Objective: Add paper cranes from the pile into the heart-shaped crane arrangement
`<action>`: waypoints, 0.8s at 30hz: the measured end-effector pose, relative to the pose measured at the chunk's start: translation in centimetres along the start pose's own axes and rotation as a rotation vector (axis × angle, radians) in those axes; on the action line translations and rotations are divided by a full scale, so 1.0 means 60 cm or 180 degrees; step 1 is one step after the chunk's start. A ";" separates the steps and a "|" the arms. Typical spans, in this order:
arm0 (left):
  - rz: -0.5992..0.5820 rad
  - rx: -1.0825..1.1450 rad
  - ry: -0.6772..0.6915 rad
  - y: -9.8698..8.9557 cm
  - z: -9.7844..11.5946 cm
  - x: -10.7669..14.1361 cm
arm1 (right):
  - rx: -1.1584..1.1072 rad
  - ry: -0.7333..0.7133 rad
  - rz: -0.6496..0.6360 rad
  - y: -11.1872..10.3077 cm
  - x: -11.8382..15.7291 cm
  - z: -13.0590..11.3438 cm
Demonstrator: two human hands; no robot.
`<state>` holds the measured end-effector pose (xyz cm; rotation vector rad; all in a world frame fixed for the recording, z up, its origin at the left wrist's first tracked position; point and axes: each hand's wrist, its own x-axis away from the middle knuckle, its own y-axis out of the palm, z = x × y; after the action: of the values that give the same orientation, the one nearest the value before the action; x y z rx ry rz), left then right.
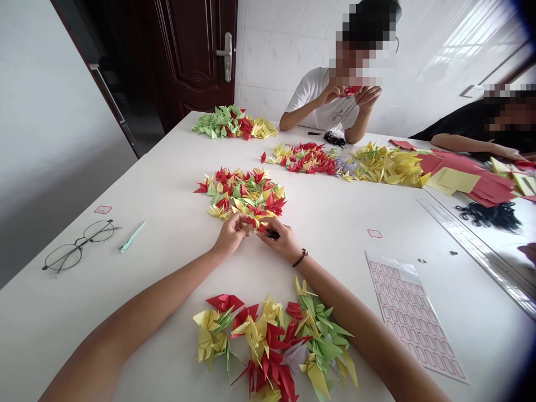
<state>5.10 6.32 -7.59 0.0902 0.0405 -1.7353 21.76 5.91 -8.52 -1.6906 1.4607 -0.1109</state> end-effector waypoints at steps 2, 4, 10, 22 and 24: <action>-0.0065 0.0096 0.0020 0.000 0.002 0.001 | -0.0004 -0.0015 -0.0044 0.000 0.000 0.000; -0.0096 0.0184 -0.0020 0.000 0.003 0.001 | -0.0004 -0.0017 -0.0091 -0.001 -0.001 -0.002; -0.0252 0.0469 -0.0262 -0.007 0.008 -0.002 | -0.0058 0.0043 -0.0122 -0.005 0.000 -0.007; -0.0410 0.0313 -0.0395 -0.008 0.008 -0.002 | -0.0208 0.0009 0.0052 -0.001 -0.001 0.003; -0.0397 0.0314 -0.0382 -0.008 0.006 -0.003 | -0.0217 0.0007 0.0069 -0.001 -0.001 0.003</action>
<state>4.63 6.55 -7.24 0.0568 -0.1304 -1.8642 21.91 6.07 -8.54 -1.7290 1.4992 -0.0516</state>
